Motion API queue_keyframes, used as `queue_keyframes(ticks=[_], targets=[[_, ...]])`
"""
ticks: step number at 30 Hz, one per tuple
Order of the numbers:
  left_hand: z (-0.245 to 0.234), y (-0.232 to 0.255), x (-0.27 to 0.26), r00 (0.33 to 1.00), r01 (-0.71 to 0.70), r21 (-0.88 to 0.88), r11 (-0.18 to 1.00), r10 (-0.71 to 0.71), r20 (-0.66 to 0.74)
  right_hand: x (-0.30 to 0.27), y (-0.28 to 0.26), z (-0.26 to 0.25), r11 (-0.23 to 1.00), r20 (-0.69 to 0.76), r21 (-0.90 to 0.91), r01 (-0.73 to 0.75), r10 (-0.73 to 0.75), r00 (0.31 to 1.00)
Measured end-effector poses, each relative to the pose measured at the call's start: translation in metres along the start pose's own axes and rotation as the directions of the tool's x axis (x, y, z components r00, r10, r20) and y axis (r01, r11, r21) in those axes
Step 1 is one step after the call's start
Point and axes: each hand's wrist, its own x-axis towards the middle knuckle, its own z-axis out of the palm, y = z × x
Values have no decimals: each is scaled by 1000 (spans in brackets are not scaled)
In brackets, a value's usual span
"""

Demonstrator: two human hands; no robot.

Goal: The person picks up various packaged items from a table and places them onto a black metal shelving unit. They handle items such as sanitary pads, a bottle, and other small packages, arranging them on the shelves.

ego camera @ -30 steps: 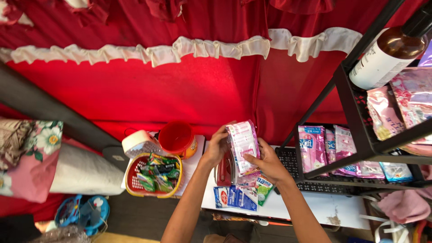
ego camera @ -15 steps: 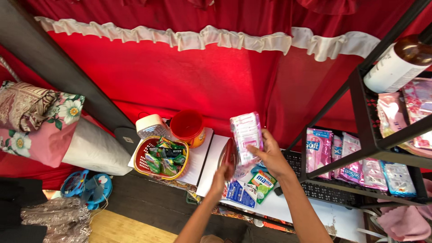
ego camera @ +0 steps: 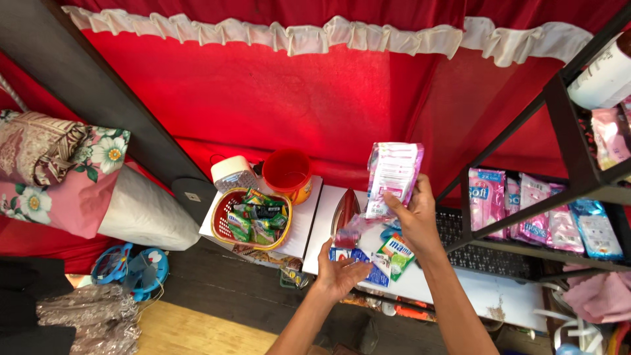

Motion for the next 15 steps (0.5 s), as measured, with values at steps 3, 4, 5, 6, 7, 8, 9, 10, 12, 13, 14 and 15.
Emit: queue_keyframes(ticks=[3, 4, 5, 6, 7, 8, 9, 10, 12, 13, 14, 15], targets=[[-3, 6, -10, 981, -53, 31, 998, 46, 187, -21, 6, 8, 999, -14, -30, -44, 44, 999], [3, 12, -8, 963, -117, 64, 991, 97, 251, -25, 9, 8, 996, -15, -59, -70, 69, 998], [9, 20, -8, 934, -152, 63, 986, 123, 335, -32, 12, 8, 993, 5, -85, -79, 79, 997], [16, 29, -10, 897, -188, 58, 980, 147, 416, -42, 16, 9, 990, 24, -112, -87, 90, 996], [22, 35, -13, 852, -221, 49, 974, 169, 496, -52, 19, 9, 986, 43, -140, -95, 102, 994], [27, 38, -18, 837, -247, 16, 969, 205, 507, -63, 21, 7, 982, 40, -135, -129, 136, 990], [32, 42, -23, 820, -274, -12, 962, 240, 519, -72, 24, 6, 979, 37, -126, -159, 164, 986], [37, 44, -28, 802, -300, -41, 953, 275, 531, -81, 27, 6, 975, 34, -118, -188, 193, 981], [45, 41, -40, 803, -373, 125, 919, 252, 540, -96, 32, 9, 969, 14, -154, -194, 199, 980], [47, 37, -44, 804, -405, 209, 890, 238, 545, -102, 34, 10, 966, 2, -170, -196, 199, 980], [50, 32, -48, 801, -417, 267, 868, 213, 560, -106, 34, 11, 969, 3, -168, -180, 183, 983], [54, 25, -51, 798, -428, 325, 844, 184, 574, -111, 33, 13, 972, 1, -167, -163, 165, 986]])
